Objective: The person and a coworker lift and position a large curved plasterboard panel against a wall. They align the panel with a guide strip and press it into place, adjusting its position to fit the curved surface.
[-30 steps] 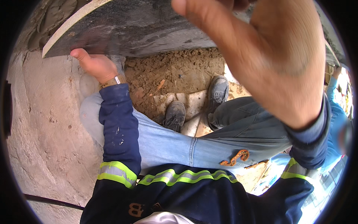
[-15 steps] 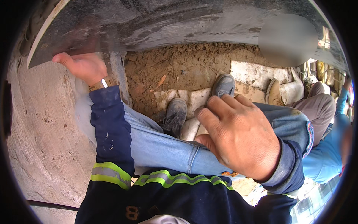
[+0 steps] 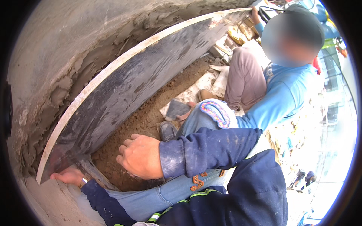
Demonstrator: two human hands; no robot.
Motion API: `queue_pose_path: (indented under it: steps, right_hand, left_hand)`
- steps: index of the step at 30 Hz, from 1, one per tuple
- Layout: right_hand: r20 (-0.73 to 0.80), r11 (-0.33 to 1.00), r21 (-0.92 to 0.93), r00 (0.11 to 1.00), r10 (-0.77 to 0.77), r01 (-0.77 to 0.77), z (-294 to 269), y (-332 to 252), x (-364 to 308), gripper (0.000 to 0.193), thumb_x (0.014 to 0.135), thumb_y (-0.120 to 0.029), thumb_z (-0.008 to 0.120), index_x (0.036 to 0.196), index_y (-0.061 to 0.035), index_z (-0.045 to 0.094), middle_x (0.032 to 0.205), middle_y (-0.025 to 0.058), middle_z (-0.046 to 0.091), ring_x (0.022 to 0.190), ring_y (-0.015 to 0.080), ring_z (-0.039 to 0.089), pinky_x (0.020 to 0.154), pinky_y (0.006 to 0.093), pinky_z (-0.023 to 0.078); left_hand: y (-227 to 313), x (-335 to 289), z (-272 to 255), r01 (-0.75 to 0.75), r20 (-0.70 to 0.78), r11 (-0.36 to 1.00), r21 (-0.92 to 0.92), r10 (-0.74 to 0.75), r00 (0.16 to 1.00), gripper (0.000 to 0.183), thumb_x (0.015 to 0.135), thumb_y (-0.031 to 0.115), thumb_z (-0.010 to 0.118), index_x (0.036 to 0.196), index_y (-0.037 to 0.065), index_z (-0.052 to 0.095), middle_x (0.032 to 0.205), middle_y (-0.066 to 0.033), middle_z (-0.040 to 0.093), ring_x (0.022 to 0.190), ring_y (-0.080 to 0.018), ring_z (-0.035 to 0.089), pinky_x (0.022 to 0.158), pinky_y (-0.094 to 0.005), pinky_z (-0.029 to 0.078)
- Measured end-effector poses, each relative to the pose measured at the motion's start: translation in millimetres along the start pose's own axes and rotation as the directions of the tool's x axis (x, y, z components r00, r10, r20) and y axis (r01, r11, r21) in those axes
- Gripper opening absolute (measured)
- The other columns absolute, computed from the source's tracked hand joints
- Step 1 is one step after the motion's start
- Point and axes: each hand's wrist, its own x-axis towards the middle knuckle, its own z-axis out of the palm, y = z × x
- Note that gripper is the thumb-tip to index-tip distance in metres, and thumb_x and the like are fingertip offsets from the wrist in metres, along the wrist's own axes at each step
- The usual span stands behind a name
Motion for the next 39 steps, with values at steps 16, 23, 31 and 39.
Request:
queue_pose_path:
  steps: [16,23,31,39]
  right_hand:
    - [0.226,0.994,0.106,0.974,0.007,-0.032,-21.5,-12.7,13.5,0.034,0.074,-0.025,0.078,0.094,-0.0025,0.062,0.089,0.01,0.059,0.089,0.0307,0.059,0.08,0.0414,0.046]
    - [0.244,0.994,0.1,0.97,0.013,-0.039,-20.7,-14.5,9.9,0.032,0.075,-0.024,0.077,0.094,-0.0027,0.062,0.088,0.0106,0.059,0.086,0.0305,0.06,0.078,0.0415,0.047]
    - [0.167,0.998,0.067,0.986,-0.007,-0.004,-12.6,-8.9,3.7,0.032,0.078,-0.031,0.074,0.093,-0.0046,0.063,0.088,0.0069,0.06,0.09,0.0249,0.06,0.081,0.0367,0.047]
    - [0.069,0.998,-0.057,0.998,0.012,-0.008,2.2,-11.1,-1.4,0.021,0.08,-0.025,0.064,0.089,-0.0056,0.064,0.085,0.0053,0.063,0.087,0.0224,0.062,0.078,0.0348,0.047]
  left_hand:
    - [24.6,2.4,18.1,-0.14,0.161,0.986,0.087,0.124,0.979,0.11,0.088,0.074,0.051,0.155,-0.003,0.009,0.161,-0.0224,0.011,0.149,-0.0332,0.013,0.122,-0.0453,0.012]
    - [20.5,-6.3,23.0,-0.088,0.143,0.994,0.067,0.078,0.987,0.108,0.089,0.073,0.05,0.153,-0.005,0.012,0.16,-0.0223,0.013,0.148,-0.0319,0.017,0.122,-0.0447,0.014]
    - [21.3,0.0,21.3,-0.044,0.168,0.999,-0.004,0.044,0.985,0.114,0.084,0.073,0.058,0.152,-0.008,0.016,0.161,-0.0232,0.014,0.148,-0.0329,0.017,0.123,-0.0458,0.013]
    - [15.7,4.7,14.2,-0.076,0.17,0.993,0.088,0.061,0.984,0.103,0.089,0.074,0.05,0.144,-0.011,0.029,0.152,-0.0274,0.028,0.143,-0.0337,0.028,0.121,-0.0472,0.019]
